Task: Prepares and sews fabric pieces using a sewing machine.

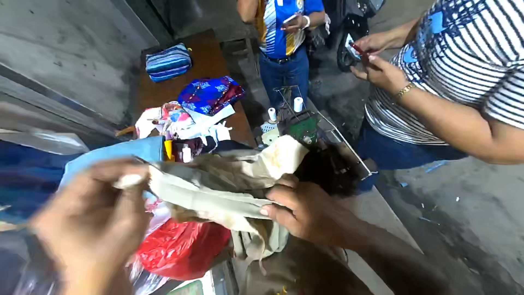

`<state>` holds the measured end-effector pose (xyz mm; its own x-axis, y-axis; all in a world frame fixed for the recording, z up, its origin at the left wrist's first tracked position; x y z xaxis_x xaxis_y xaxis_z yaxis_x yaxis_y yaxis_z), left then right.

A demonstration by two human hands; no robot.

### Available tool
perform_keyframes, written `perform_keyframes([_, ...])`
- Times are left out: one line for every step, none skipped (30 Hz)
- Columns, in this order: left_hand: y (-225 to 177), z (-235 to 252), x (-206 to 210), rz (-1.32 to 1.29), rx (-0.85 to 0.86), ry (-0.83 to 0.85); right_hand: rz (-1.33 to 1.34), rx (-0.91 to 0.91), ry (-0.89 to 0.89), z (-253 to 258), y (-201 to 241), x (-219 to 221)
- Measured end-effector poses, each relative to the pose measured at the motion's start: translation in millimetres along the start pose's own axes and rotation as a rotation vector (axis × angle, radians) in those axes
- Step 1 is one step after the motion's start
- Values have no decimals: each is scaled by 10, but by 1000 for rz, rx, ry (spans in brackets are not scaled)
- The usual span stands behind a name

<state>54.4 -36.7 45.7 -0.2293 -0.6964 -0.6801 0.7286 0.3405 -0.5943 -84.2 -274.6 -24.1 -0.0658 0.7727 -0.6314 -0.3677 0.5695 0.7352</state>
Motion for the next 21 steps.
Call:
perform_keyframes([116,-173,150,-38,-62,-61,32,5,11,-40,-222,231])
perform_keyframes([224,-343,256,-93,-134,-135,97,-27,7,-64,-377,465])
perform_keyframes([310,-470,325,-147,-196,-216,193,-56,20,-61,-453,679])
perform_keyframes([340,-540,368,-175,-237,-289,317,-71,55,-51,-465,889])
perform_keyframes([304,-536,411,-159,-255,-328,457,-54,115,-38,-437,1077])
perform_keyframes([221,-461,482,-105,-261,-316,607,-33,182,-22,-400,1223])
perform_keyframes([118,-331,609,-16,-263,-249,740,-9,253,-37,-384,1300])
perform_keyframes([32,-164,813,76,-272,-135,835,39,301,-97,-414,1292])
perform_keyframes([11,12,1108,118,-277,12,875,122,316,-216,-513,1228])
perform_keyframes([70,166,1489,108,-284,169,852,204,307,-382,-685,1172])
perform_keyframes([213,276,1936,84,-300,327,785,309,289,-566,-937,1177])
perform_keyframes([390,341,2415,48,-322,489,704,456,317,-759,-1242,1240])
perform_keyframes([548,353,2874,6,-347,637,617,632,381,-959,-1553,1347])
perform_keyframes([658,305,3270,-41,-366,765,545,798,451,-1151,-1817,1467])
perform_keyframes([706,253,3562,-86,-369,835,482,912,467,-1308,-2034,1536])
perform_keyframes([723,217,3747,-127,-372,854,434,987,408,-1415,-2167,1505])
perform_keyframes([727,189,3845,-156,-386,854,388,1013,251,-1458,-2222,1377])
perform_keyframes([732,196,3878,-176,-399,847,342,995,23,-1443,-2242,1194])
perform_keyframes([740,216,3875,-190,-409,845,307,944,-214,-1388,-2240,1009])
perform_keyframes([744,232,3860,-199,-410,844,283,880,-389,-1299,-2242,854])
perform_keyframes([747,252,3843,-203,-389,822,282,818,-484,-1169,-2267,740])
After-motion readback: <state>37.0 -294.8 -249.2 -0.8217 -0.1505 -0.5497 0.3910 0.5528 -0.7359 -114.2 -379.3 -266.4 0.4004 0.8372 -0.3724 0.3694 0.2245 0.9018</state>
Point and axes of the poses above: each hand's wrist, its own z-axis towards the middle knuckle, its own x-axis out of the palm, y = z × x, the point moved 8 cm from there along z, towards the middle knuckle, and after that the axes turned 13 degrees about y, right-handed, at the moved point
